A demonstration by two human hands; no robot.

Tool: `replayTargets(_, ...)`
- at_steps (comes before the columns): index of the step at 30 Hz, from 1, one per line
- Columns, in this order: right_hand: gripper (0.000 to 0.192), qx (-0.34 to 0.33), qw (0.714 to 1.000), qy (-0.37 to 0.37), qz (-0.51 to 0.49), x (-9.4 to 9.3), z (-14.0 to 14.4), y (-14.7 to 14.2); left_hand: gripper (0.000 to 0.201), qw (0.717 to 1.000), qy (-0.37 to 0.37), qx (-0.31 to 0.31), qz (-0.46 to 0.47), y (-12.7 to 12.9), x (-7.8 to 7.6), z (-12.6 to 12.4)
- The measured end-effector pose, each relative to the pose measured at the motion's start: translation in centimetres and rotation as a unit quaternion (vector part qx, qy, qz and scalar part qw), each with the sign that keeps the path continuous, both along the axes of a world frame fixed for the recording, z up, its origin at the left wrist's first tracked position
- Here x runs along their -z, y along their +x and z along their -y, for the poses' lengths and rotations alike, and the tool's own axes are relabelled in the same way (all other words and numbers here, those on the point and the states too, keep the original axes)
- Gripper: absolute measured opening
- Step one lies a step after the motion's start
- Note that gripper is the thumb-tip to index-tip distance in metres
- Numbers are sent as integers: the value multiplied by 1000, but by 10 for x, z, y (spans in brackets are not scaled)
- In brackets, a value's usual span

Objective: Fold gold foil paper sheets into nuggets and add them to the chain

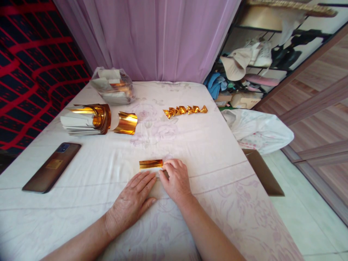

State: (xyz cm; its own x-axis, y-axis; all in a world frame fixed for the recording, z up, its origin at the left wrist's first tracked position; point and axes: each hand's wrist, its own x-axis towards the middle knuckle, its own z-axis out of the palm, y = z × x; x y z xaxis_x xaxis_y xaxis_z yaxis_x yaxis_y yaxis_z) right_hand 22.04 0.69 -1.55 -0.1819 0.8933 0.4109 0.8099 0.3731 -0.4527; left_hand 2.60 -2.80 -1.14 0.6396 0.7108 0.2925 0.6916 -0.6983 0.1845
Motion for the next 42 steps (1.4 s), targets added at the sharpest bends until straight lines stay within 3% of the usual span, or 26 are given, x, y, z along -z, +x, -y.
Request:
replayTargets(16, 1, 17, 1000, -10, 0, -3, 0, -2, 47, 1000, -7, -1, 4, 1, -1, 0)
replayTargets(25, 12, 32, 999, -3, 8, -1, 0, -2, 47, 1000, -13, -4, 12, 0, -1, 0)
replayTargets(42, 6, 5, 1000, 3, -8, -2, 0, -1, 46, 1000, -11, -7, 11, 0, -1, 0)
